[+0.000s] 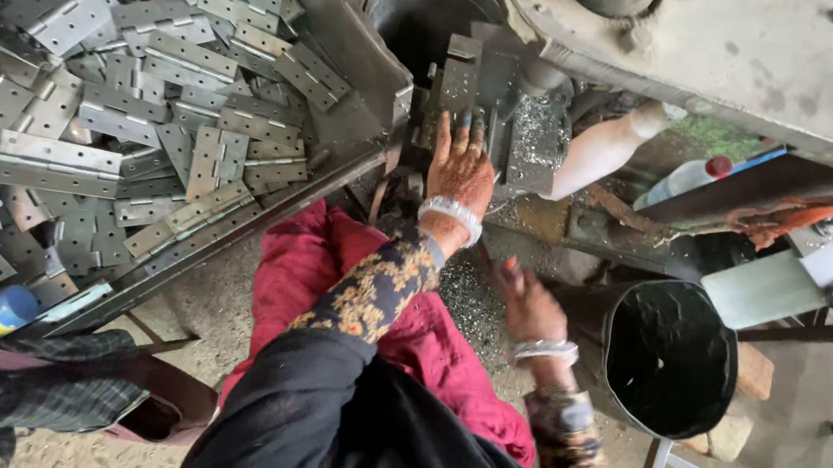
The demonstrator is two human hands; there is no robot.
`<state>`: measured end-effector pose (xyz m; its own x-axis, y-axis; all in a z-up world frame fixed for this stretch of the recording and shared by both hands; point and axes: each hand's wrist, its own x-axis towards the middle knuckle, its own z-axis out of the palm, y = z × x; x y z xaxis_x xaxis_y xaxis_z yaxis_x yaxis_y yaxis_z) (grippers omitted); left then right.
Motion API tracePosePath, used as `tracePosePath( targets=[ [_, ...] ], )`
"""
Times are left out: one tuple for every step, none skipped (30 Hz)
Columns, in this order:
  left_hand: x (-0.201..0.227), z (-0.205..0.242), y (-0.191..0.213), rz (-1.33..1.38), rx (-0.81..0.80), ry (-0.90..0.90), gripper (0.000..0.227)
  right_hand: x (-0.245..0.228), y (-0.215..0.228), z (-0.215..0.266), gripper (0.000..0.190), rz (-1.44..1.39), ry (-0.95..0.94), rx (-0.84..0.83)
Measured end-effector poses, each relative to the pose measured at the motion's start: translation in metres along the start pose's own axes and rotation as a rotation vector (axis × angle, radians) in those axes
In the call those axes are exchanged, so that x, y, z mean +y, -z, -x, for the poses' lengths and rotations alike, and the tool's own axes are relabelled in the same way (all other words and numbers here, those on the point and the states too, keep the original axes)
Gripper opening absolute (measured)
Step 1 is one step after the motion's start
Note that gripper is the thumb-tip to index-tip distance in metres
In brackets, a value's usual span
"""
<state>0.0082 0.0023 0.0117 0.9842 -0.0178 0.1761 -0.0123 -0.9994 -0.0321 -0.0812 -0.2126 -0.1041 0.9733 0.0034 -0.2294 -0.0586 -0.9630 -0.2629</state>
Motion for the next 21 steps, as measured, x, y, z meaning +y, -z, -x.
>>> tracePosePath(
  targets=[
    [0.001, -0.003, -0.002, 0.035, -0.017, 0.015, 0.040, 0.006, 0.001, -0.003, 0.059, 0.013, 0.104, 0.076],
    [0.003, -0.001, -0.007, 0.072, -0.047, 0.034, 0.040, 0.012, -0.004, 0.003, 0.059, 0.028, 0.207, 0.140],
    [0.005, 0.003, -0.012, 0.110, -0.076, 0.053, 0.039, 0.018, -0.009, 0.009, 0.058, 0.066, 0.269, 0.118],
    [0.004, -0.001, -0.013, 0.124, -0.030, 0.058, 0.040, 0.016, -0.014, 0.008, 0.060, 0.102, 0.337, 0.121],
    [0.002, -0.006, -0.013, 0.138, 0.016, 0.062, 0.042, 0.012, -0.019, 0.009, 0.062, 0.139, 0.404, 0.125],
    [0.001, -0.005, -0.015, 0.157, 0.055, 0.066, 0.043, 0.008, -0.026, 0.013, 0.054, 0.121, 0.268, 0.088],
    [0.001, -0.004, -0.016, 0.142, 0.058, 0.052, 0.043, 0.005, -0.031, 0.018, 0.051, 0.104, 0.131, 0.051],
    [-0.003, -0.003, -0.017, 0.120, 0.061, 0.047, 0.042, 0.002, -0.033, 0.017, 0.055, 0.085, 0.006, 0.012],
    [-0.006, -0.002, -0.017, 0.099, 0.065, 0.042, 0.042, -0.001, -0.033, 0.016, 0.056, 0.001, 0.037, -0.018],
    [-0.006, -0.003, -0.017, 0.098, -0.026, 0.030, 0.041, 0.000, -0.028, 0.014, 0.057, -0.083, 0.059, -0.045],
    [-0.005, -0.004, -0.016, 0.098, -0.116, 0.018, 0.040, 0.001, -0.024, 0.014, 0.059, -0.168, 0.081, -0.073],
    [-0.007, -0.012, -0.012, 0.092, -0.199, 0.019, 0.040, 0.002, -0.013, 0.005, 0.058, -0.114, 0.065, -0.053],
    [-0.009, -0.020, -0.008, 0.046, -0.135, 0.030, 0.042, 0.004, -0.004, -0.004, 0.059, -0.060, 0.048, -0.031],
    [-0.007, -0.023, -0.007, 0.004, -0.084, 0.045, 0.045, 0.007, -0.001, -0.004, 0.061, -0.001, 0.030, -0.022],
    [-0.006, -0.024, -0.007, -0.037, -0.034, 0.061, 0.048, 0.010, -0.001, -0.004, 0.059, -0.003, 0.035, -0.006],
    [-0.007, -0.025, -0.006, -0.037, -0.069, 0.066, 0.047, 0.011, -0.004, -0.005, 0.058, -0.012, 0.039, 0.018],
    [-0.008, -0.027, -0.005, -0.037, -0.105, 0.072, 0.046, 0.010, -0.010, -0.005, 0.058, -0.021, 0.044, 0.042],
    [-0.008, -0.028, -0.004, -0.036, -0.140, 0.072, 0.045, 0.008, -0.021, -0.001, 0.057, -0.016, 0.057, 0.024],
    [-0.009, -0.027, -0.005, 0.001, -0.133, 0.065, 0.045, 0.006, -0.034, 0.002, 0.057, -0.010, 0.069, 0.006],
    [-0.006, -0.022, -0.008, 0.047, -0.131, 0.058, 0.045, 0.011, -0.044, 0.007, 0.057, 0.004, 0.077, -0.017],
    [-0.004, -0.016, -0.010, 0.093, -0.128, 0.051, 0.044, 0.018, -0.049, 0.009, 0.054, -0.014, 0.088, -0.002]
  ],
)
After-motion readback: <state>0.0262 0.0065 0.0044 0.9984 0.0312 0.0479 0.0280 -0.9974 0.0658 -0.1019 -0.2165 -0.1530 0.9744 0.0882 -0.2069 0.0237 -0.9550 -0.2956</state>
